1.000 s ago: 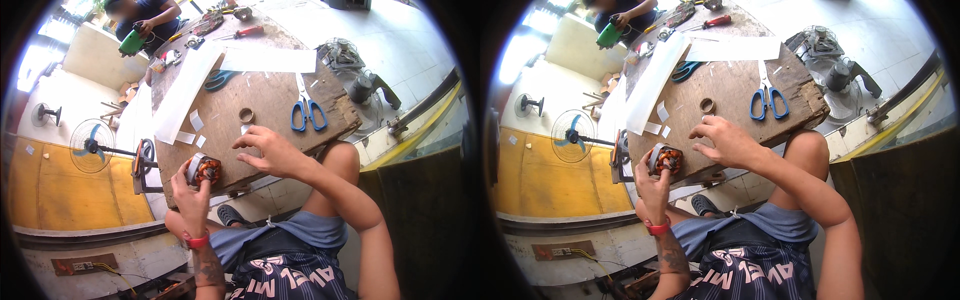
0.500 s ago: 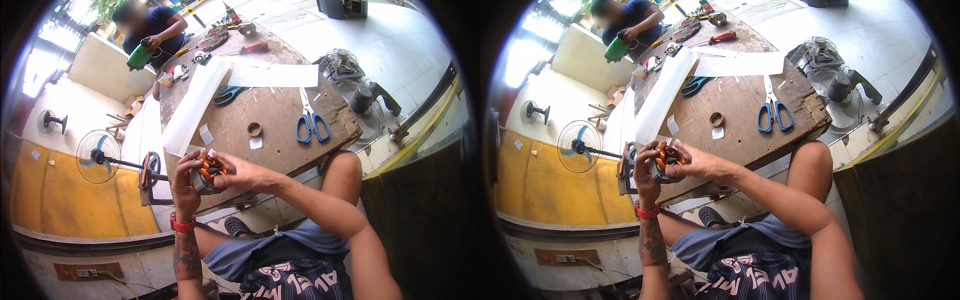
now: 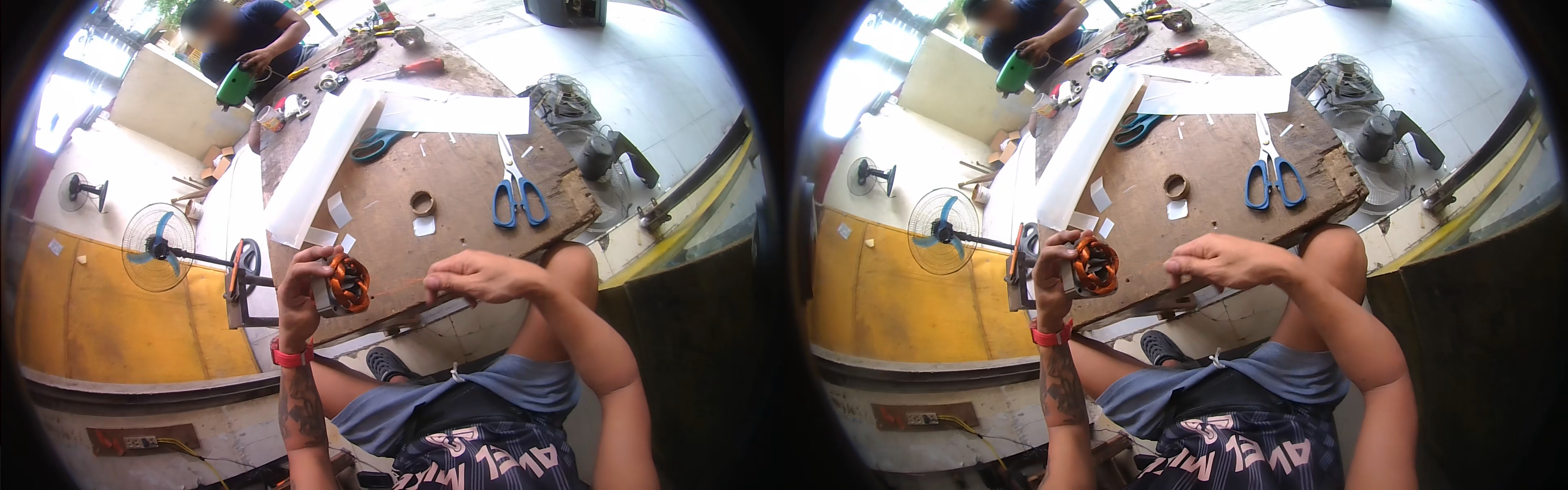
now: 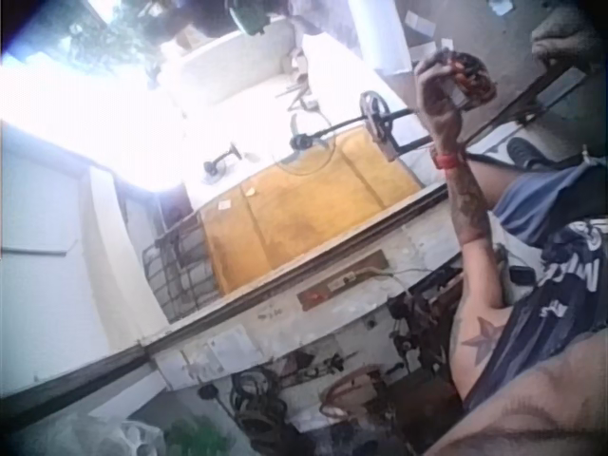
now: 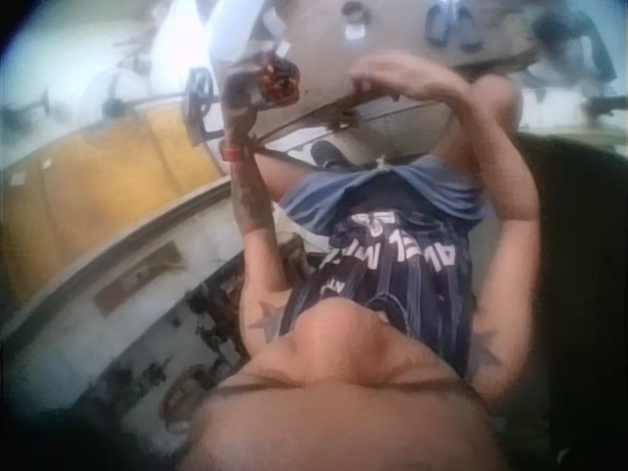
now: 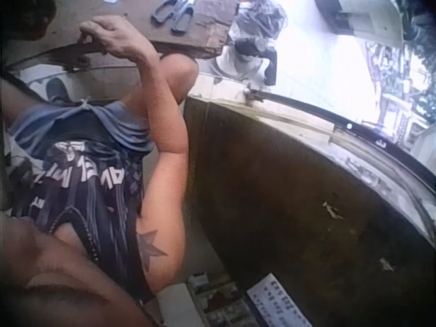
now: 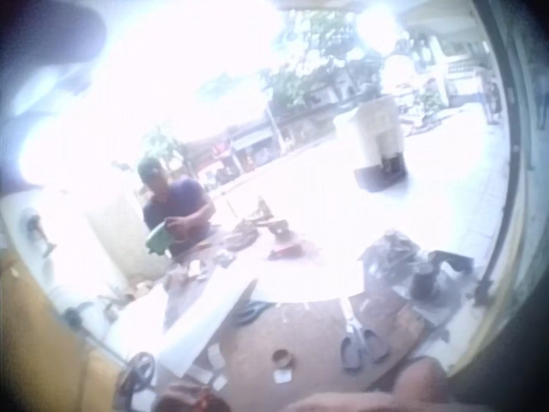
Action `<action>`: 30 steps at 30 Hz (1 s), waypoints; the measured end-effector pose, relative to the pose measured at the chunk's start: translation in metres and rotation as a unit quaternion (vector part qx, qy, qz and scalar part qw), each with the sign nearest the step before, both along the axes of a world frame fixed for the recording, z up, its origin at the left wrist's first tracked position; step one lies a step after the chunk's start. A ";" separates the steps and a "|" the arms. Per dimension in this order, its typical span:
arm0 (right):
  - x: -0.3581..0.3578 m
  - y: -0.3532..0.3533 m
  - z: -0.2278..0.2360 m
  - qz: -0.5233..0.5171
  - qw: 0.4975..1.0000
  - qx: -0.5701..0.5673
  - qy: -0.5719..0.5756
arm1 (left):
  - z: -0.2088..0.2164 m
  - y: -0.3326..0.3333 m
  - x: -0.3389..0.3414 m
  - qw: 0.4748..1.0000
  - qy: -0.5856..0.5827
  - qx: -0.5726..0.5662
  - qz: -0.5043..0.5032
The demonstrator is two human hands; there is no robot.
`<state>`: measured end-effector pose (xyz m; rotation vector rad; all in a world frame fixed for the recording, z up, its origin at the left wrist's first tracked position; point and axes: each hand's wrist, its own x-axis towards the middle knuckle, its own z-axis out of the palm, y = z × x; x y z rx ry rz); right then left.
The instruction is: The person sits on the floor and assembles a small electrical component with copper windings. They apply white tape to secure the windings, then handle and twist thin wires attached to the component.
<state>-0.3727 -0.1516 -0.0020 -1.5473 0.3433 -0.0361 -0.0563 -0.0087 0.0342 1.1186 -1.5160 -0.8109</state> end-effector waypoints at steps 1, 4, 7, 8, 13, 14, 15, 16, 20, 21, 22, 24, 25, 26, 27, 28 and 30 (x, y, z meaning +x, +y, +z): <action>-0.009 -0.006 0.003 -0.022 0.998 -0.055 0.003 | -0.007 -0.003 0.001 1.000 -0.007 0.004 0.002; -0.037 -0.019 0.021 -0.056 0.965 -0.250 0.047 | -0.030 -0.011 0.005 1.000 -0.018 0.013 0.005; -0.055 -0.025 0.044 -0.155 0.859 -0.481 0.086 | -0.045 -0.018 0.010 1.000 -0.016 0.019 -0.016; -0.053 -0.024 0.049 -0.222 0.860 -0.459 0.001 | -0.048 -0.020 0.012 0.999 -0.005 0.035 -0.006; 0.019 -0.005 0.035 -0.286 0.861 -0.397 -0.137 | -0.043 -0.010 0.017 0.998 0.019 0.045 0.049; 0.034 -0.002 0.027 -0.268 0.855 -0.416 -0.155 | -0.042 -0.005 0.016 0.992 0.050 0.066 0.095; 0.044 0.002 0.019 -0.240 0.880 -0.387 -0.131 | -0.039 0.002 0.016 0.992 0.046 0.058 0.107; 0.053 0.004 0.011 -0.220 0.896 -0.364 -0.130 | -0.036 0.008 0.017 0.991 0.017 0.073 0.107; 0.083 0.010 -0.008 -0.214 0.915 -0.313 -0.140 | -0.033 0.025 0.013 0.961 -0.110 0.184 0.174; 0.088 0.011 -0.009 -0.210 0.909 -0.329 -0.145 | -0.033 0.026 0.011 0.957 -0.120 0.189 0.185; 0.093 0.013 -0.011 -0.198 0.909 -0.342 -0.128 | -0.032 0.025 0.009 0.953 -0.132 0.197 0.190; 0.100 0.017 -0.012 -0.181 0.910 -0.362 -0.093 | -0.029 0.022 0.005 0.943 -0.185 0.172 0.216; 0.102 0.018 -0.012 -0.174 0.910 -0.368 -0.075 | -0.028 0.020 0.004 0.938 -0.213 0.169 0.213; 0.104 0.019 -0.011 -0.165 0.912 -0.371 -0.057 | -0.025 0.018 0.003 0.935 -0.243 0.154 0.208; 0.105 0.020 -0.011 -0.155 0.914 -0.372 -0.044 | -0.023 0.016 0.002 0.929 -0.265 0.153 0.210; 0.107 0.020 -0.010 -0.145 0.916 -0.372 -0.031 | -0.021 0.015 0.001 0.924 -0.289 0.139 0.209; 0.108 0.019 -0.009 -0.135 0.915 -0.378 -0.024 | -0.021 0.012 0.001 0.920 -0.303 0.124 0.214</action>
